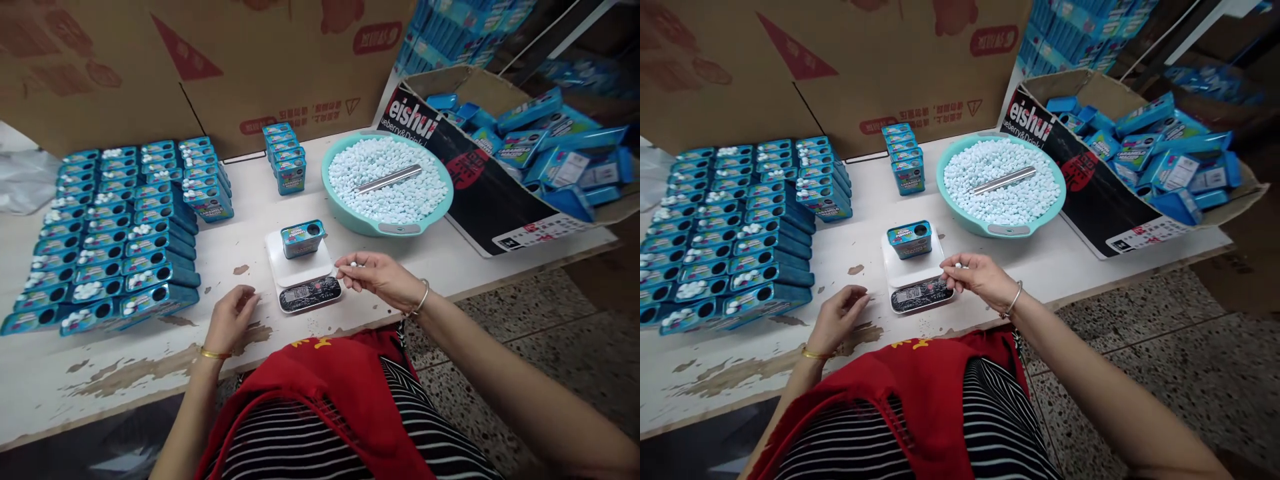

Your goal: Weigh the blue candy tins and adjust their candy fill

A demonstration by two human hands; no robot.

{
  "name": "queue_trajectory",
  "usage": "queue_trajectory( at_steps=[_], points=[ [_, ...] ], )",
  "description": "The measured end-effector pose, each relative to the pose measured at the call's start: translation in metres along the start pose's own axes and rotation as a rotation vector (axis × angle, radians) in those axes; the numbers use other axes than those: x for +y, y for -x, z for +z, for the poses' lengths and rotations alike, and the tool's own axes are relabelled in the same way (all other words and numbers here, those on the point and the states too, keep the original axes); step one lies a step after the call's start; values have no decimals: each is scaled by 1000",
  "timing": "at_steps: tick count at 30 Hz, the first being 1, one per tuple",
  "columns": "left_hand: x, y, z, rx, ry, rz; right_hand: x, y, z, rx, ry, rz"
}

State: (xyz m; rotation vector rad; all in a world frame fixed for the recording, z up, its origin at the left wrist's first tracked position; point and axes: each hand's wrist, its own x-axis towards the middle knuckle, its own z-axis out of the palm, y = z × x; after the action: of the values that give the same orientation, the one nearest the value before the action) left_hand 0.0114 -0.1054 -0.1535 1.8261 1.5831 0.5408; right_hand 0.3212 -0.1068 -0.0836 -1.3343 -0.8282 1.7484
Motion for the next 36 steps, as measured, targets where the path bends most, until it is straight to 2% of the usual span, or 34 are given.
queue_trajectory(
  at_steps=[5, 9, 13, 16, 23, 27, 30, 32, 36],
  points=[
    [2, 11, 5, 26, 45, -17, -43, -25, 10, -33, 258, -215],
    [2, 14, 8, 34, 69, -21, -75, -45, 26, -28, 569, -325],
    [1, 11, 10, 29, 69, -3, -89, -56, 41, -43, 848, -349],
    [0, 8, 11, 37, 50, 14, -88, -60, 46, -13, 910, -338],
    [-1, 5, 9, 28, 43, 23, -81, -65, 46, 28, 802, -367],
    [10, -7, 7, 43, 90, 82, -82, -64, 42, 35, 588, -383],
    [31, -30, 6, 185, 95, 201, -78, -58, 35, 32, 343, -402],
    [48, -53, 6, 232, 64, 314, -70, -50, 28, 32, 204, -396],
    [78, -109, 4, 79, -26, 577, -39, -31, 12, 76, 59, -274]
  ],
)
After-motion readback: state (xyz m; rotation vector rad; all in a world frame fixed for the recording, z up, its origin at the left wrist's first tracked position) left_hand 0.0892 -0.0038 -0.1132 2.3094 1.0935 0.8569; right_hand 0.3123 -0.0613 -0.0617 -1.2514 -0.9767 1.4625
